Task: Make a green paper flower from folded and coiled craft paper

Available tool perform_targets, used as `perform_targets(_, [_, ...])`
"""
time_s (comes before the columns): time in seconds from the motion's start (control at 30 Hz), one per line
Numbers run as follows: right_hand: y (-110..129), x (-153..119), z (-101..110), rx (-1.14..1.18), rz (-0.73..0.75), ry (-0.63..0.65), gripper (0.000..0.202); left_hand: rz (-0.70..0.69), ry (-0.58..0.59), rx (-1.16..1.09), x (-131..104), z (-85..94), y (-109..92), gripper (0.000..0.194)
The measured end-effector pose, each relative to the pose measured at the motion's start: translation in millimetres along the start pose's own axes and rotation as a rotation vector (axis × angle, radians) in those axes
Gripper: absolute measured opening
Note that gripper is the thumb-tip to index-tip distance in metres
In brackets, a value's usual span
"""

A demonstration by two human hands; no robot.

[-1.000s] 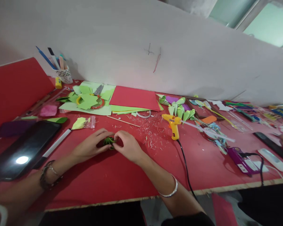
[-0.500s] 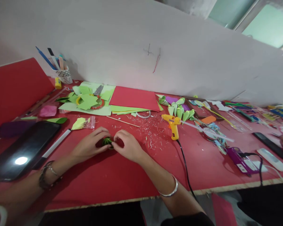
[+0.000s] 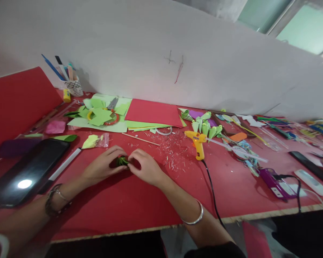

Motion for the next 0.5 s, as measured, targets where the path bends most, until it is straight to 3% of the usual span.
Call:
perform_targets(0.23, [-2.1,0.3,-0.3,-0.011,0.011,-0.002,0.010,0.067,0.004,-0.015,-2.9,-2.7,5.1,0.037])
perform_targets(0.4, [-6.7,-1.1,4.4,-0.048,-0.049,-0.071,0.011,0.085,0.074,0.029,-4.4,0.2,3.5,0.054])
perform_targets(0.5, [-6.3,-2.7,10.8,-0.056,-0.105,-0.119,0.024,0.099,0.109,0.045,-5.4,6.0,3.2,0.063])
Point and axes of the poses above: each hand's wrist, its own x-axis towards the middle knuckle, its own z-axis out of the back of the hand, y = z × x, the point moved 8 cm from there along x, towards the middle knuckle, and after that the axes turned 9 degrees about x, right-handed, at the moved point
